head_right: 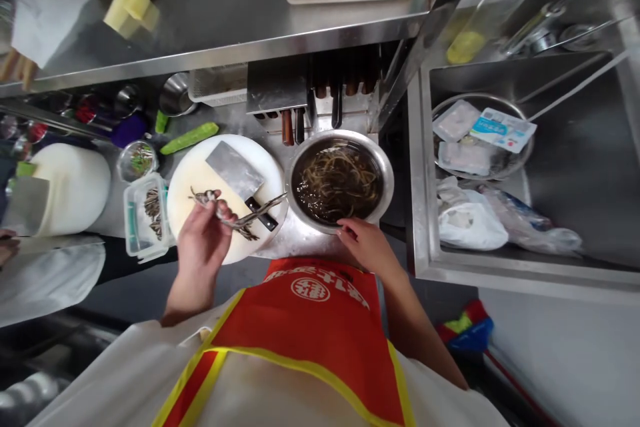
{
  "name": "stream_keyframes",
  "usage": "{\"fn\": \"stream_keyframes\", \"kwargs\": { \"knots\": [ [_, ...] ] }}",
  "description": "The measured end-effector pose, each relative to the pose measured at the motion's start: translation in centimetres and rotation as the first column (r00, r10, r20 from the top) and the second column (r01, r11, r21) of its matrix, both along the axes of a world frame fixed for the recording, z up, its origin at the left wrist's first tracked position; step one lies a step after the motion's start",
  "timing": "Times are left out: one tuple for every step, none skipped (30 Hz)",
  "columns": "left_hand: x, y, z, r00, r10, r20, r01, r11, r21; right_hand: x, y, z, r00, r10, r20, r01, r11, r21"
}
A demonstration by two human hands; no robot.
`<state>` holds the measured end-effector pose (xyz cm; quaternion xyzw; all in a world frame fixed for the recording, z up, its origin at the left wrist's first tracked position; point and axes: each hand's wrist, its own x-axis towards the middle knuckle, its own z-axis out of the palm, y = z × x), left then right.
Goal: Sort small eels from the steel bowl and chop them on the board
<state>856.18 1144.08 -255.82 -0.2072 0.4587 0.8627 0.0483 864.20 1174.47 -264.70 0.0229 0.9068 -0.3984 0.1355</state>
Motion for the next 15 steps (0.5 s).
{"fn": "stream_keyframes", "kwargs": {
  "knots": [
    [0.6, -1.1, 0.4, 0.999, 0.031, 0.02, -0.031, 0.999, -0.019, 0.0, 0.0, 0.0, 1.0, -0.001, -0.003, 0.001, 1.0, 0.0],
    [1.0, -2.2, 0.6, 0.997, 0.063, 0.043, -0.061, 0.998, -0.035, 0.0, 0.0, 0.0, 1.0, -0.001, -0.006, 0.001, 1.0, -0.001],
    [1.3, -3.2, 0.6, 0.993, 0.093, 0.067, -0.09, 0.995, -0.049, 0.0, 0.0, 0.0, 1.0, 0.0, -0.008, 0.0, 1.0, -0.002],
    [1.5, -4.2, 0.3, 0.989, 0.12, 0.09, -0.115, 0.991, -0.063, 0.0, 0.0, 0.0, 1.0, 0.002, -0.007, -0.002, 1.0, -0.003],
    [1.4, -5.1, -0.2, 0.984, 0.141, 0.111, -0.133, 0.988, -0.076, -0.1, 0.0, 0.0, 1.0, 0.004, -0.004, -0.004, 1.0, -0.005],
    [1.2, -6.0, -1.0, 0.978, 0.16, 0.131, -0.148, 0.985, -0.09, -0.1, 0.1, 0.0, 1.0, 0.006, 0.001, -0.006, 1.0, -0.007],
    [0.9, -6.7, -2.0, 0.972, 0.179, 0.152, -0.164, 0.981, -0.107, -0.1, 0.1, 0.0, 1.0, 0.007, 0.005, -0.007, 1.0, -0.01],
    [0.4, -7.4, -3.2, 0.965, 0.196, 0.175, -0.176, 0.977, -0.123, -0.1, 0.1, 0.0, 1.0, 0.008, 0.007, -0.007, 1.0, -0.013],
    [-0.3, -8.1, -4.6, 0.955, 0.223, 0.198, -0.196, 0.97, -0.147, -0.1, 0.1, -0.1, 1.0, 0.006, 0.006, -0.006, 1.0, -0.017],
    [-1.0, -8.7, -6.0, 0.941, 0.259, 0.219, -0.223, 0.959, -0.176, -0.2, 0.2, -0.1, 1.0, 0.004, 0.003, -0.003, 1.0, -0.02],
    [-1.8, -9.2, -7.3, 0.927, 0.296, 0.229, -0.25, 0.945, -0.211, -0.1, 0.2, -0.1, 1.0, 0.001, -0.001, -0.001, 1.0, -0.023],
    [-2.6, -9.8, -8.6, 0.913, 0.336, 0.232, -0.276, 0.926, -0.258, -0.1, 0.1, -0.2, 1.0, -0.001, -0.005, 0.001, 1.0, -0.026],
    [-3.3, -10.3, -9.7, 0.903, 0.363, 0.227, -0.291, 0.909, -0.298, -0.1, 0.1, -0.2, 1.0, -0.003, -0.007, 0.002, 1.0, -0.03],
    [-4.1, -10.9, -10.7, 0.896, 0.387, 0.217, -0.305, 0.892, -0.333, -0.1, 0.1, -0.3, 1.0, -0.005, -0.01, 0.004, 0.999, -0.034],
    [-4.7, -11.4, -11.5, 0.891, 0.407, 0.202, -0.318, 0.877, -0.36, 0.0, 0.1, -0.3, 1.0, -0.006, -0.013, 0.006, 0.999, -0.037]
  ]
}}
